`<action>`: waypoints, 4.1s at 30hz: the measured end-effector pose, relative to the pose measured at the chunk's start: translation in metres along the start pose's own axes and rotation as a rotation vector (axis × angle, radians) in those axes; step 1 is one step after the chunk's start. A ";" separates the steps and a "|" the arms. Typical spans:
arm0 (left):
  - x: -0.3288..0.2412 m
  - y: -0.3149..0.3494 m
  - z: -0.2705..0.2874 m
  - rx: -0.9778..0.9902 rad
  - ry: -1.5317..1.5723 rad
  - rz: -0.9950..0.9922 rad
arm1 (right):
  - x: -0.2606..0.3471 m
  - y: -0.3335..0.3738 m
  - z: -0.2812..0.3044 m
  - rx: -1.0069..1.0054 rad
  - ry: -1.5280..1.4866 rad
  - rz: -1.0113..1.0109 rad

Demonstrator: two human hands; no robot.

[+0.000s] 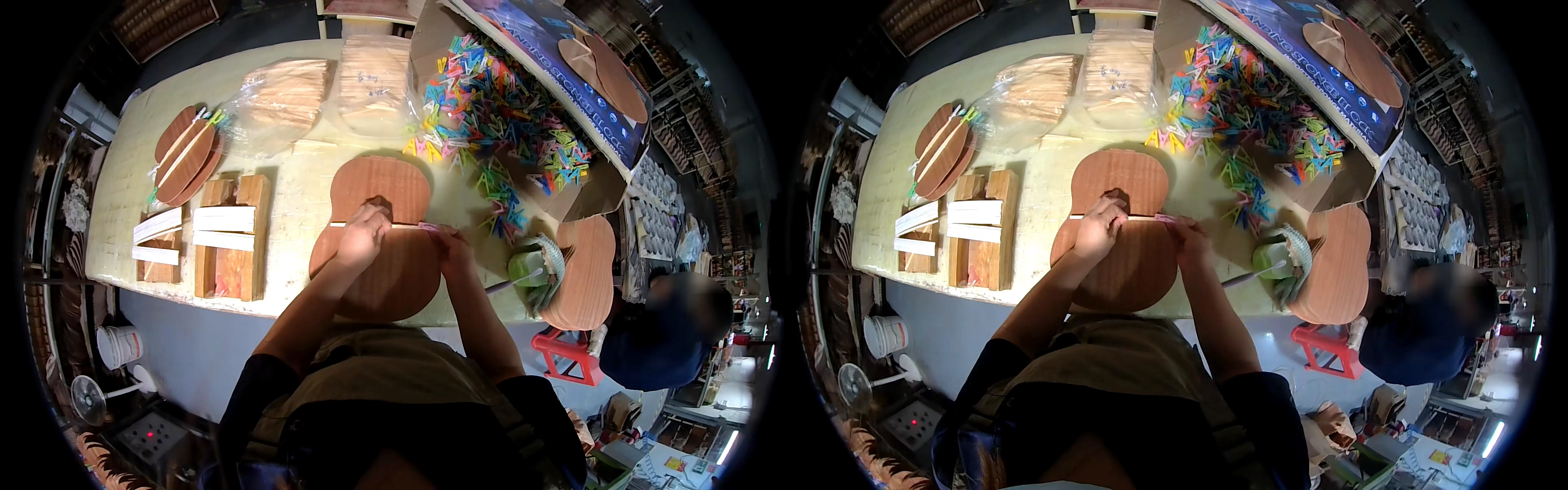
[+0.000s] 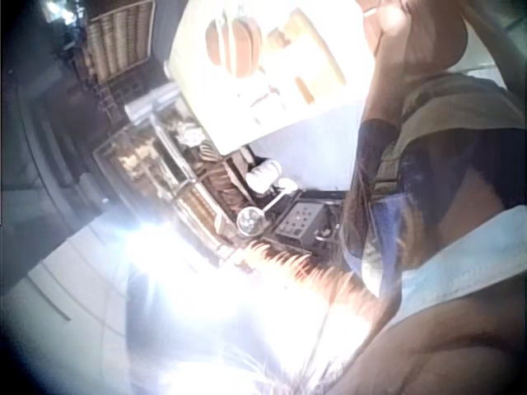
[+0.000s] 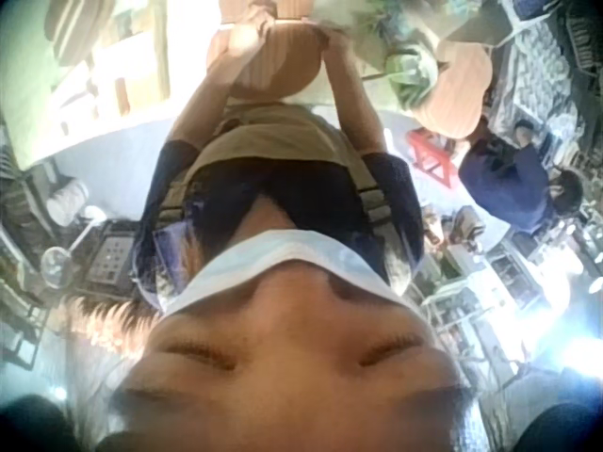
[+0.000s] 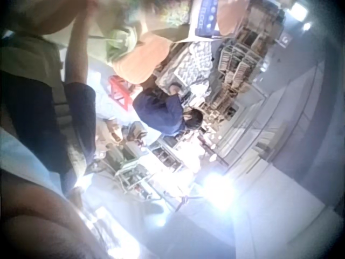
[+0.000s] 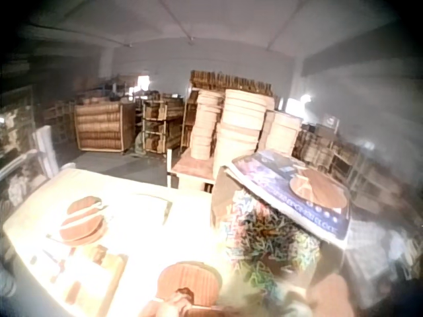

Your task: The person applies glue to small wooden pieces and places them onto larger wooden boards. They then use colorful plastic clips to secure the glued pieces in place on the boards. The process is repeated for multiple pieces throughout the clip.

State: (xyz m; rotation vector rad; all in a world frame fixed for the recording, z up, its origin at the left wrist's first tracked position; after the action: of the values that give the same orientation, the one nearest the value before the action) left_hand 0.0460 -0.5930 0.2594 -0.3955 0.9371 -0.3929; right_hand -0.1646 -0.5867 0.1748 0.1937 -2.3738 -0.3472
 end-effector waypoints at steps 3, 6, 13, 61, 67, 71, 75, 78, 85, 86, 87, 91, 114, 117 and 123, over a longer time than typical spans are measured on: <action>0.001 -0.001 0.001 -0.002 0.020 0.013 | 0.013 0.006 0.003 -0.085 0.307 -0.059; 0.001 -0.002 0.003 -0.022 0.017 -0.001 | 0.070 0.003 0.008 -0.173 1.561 0.456; 0.004 -0.001 0.003 -0.024 0.032 0.001 | 0.100 -0.053 0.016 0.009 2.227 0.559; 0.005 -0.005 0.008 0.075 0.119 -0.035 | 0.049 -0.067 0.028 -0.318 2.197 0.547; 0.019 0.016 0.072 -0.102 0.110 0.203 | 0.056 -0.020 -0.011 -0.269 2.376 0.766; 0.077 0.082 0.189 -0.572 -0.108 0.387 | 0.056 -0.025 -0.010 -0.027 2.474 0.409; 0.178 0.174 0.308 -1.298 0.182 0.807 | 0.060 -0.022 -0.008 -0.179 2.604 0.529; 0.219 0.224 0.374 -1.540 -0.114 1.051 | 0.058 -0.018 -0.005 -0.161 2.533 0.648; 0.310 0.257 0.430 -1.407 0.241 1.343 | 0.077 -0.027 0.021 -0.076 2.274 0.624; 0.323 0.261 0.434 -1.403 0.236 1.329 | 0.077 -0.028 0.026 -0.029 2.244 0.652; 0.339 0.267 0.432 -1.465 0.419 1.280 | 0.076 -0.030 0.035 0.031 2.235 0.578; 0.384 0.284 0.438 -1.328 0.802 1.104 | 0.078 -0.030 0.063 -0.079 2.158 0.614; -0.042 0.055 0.048 0.053 -0.002 -0.039 | 0.077 0.038 0.038 -0.281 0.957 0.174; -0.037 0.056 0.040 0.075 -0.034 -0.021 | 0.056 0.067 0.034 -0.281 0.613 0.054; -0.025 0.060 0.033 0.144 -0.049 0.053 | 0.032 0.089 0.035 -0.299 0.200 0.082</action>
State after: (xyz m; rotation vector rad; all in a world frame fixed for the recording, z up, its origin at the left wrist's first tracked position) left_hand 0.0691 -0.5237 0.2648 -0.2468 0.8643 -0.3980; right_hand -0.2156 -0.5024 0.1976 -0.0093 -2.0963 -0.6075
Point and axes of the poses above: each hand's wrist, its own y-axis away from the middle knuckle, its own z-axis out of the back of the hand, x = y × z, the point moved 5 cm from there along -y, towards the middle knuckle, and after that the axes turned 3 degrees about z, right-handed, at the moved point
